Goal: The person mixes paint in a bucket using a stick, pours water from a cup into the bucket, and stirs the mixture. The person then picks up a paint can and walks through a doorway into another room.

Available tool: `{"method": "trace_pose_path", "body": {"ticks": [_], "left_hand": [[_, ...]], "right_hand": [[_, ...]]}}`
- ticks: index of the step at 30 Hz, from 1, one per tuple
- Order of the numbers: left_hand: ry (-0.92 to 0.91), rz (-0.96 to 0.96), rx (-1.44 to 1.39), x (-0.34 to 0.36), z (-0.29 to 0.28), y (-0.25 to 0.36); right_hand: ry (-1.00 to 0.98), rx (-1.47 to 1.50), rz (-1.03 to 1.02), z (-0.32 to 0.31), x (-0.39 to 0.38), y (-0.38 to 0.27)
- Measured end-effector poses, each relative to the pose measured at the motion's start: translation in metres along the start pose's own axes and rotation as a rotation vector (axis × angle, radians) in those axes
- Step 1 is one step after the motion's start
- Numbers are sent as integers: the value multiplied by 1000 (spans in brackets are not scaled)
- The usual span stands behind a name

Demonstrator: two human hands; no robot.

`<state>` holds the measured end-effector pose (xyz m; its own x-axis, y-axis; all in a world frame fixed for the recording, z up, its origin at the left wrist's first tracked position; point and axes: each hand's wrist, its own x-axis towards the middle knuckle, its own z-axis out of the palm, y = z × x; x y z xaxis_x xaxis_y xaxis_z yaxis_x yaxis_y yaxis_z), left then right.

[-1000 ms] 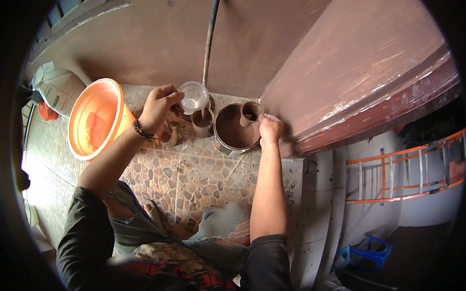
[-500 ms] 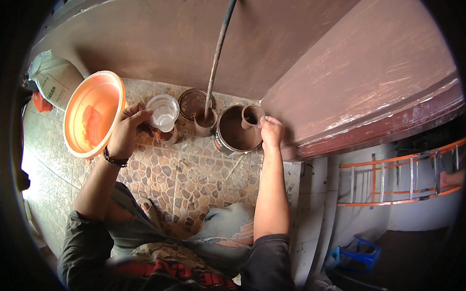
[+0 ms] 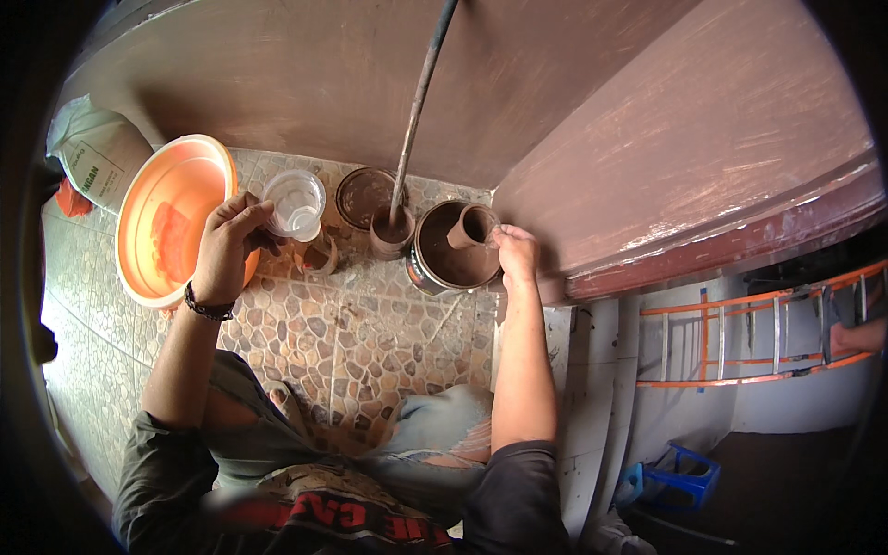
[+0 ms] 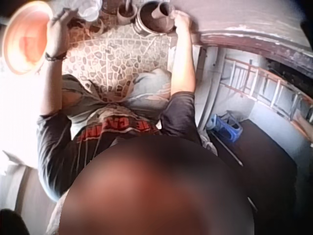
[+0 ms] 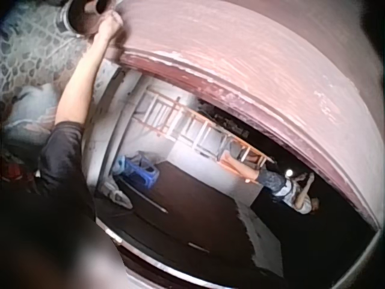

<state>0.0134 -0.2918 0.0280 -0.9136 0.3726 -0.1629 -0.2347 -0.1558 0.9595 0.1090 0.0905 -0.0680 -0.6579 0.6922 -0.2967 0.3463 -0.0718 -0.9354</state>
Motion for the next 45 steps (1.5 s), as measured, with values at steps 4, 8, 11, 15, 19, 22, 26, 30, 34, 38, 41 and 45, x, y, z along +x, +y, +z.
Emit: {"method": "trace_pose_path", "body": {"ticks": [4,8,11,15,19,22,26,30,34,38,41,45], "left_hand": [[15,25,-9,1,0,3],[31,25,-7,2,1,4],[14,43,10,2,-2,6],[8,57,5,3,-4,6],[6,62,19,2,-7,8],[10,68,23,2,-8,9],[13,72,29,0,-10,10],[12,87,16,0,-11,11],[7,95,42,0,-14,11],[11,94,22,2,-20,13],[46,124,-22,2,-22,13],[84,138,-74,1,-22,13]], "right_hand": [[-6,-59,-46,0,-1,-1],[-12,-111,-111,-2,2,2],[-34,-139,-192,-2,4,5],[-71,-232,-223,-4,4,5],[-83,-245,-268,-2,1,2],[-98,-274,-241,-2,-1,0],[-41,-383,-276,-5,0,2],[4,-526,-350,-5,3,6],[65,-654,-385,-3,0,6],[70,-688,-524,7,-4,2],[80,-722,-593,18,-7,-3],[84,-804,-706,37,-8,-10]]}}
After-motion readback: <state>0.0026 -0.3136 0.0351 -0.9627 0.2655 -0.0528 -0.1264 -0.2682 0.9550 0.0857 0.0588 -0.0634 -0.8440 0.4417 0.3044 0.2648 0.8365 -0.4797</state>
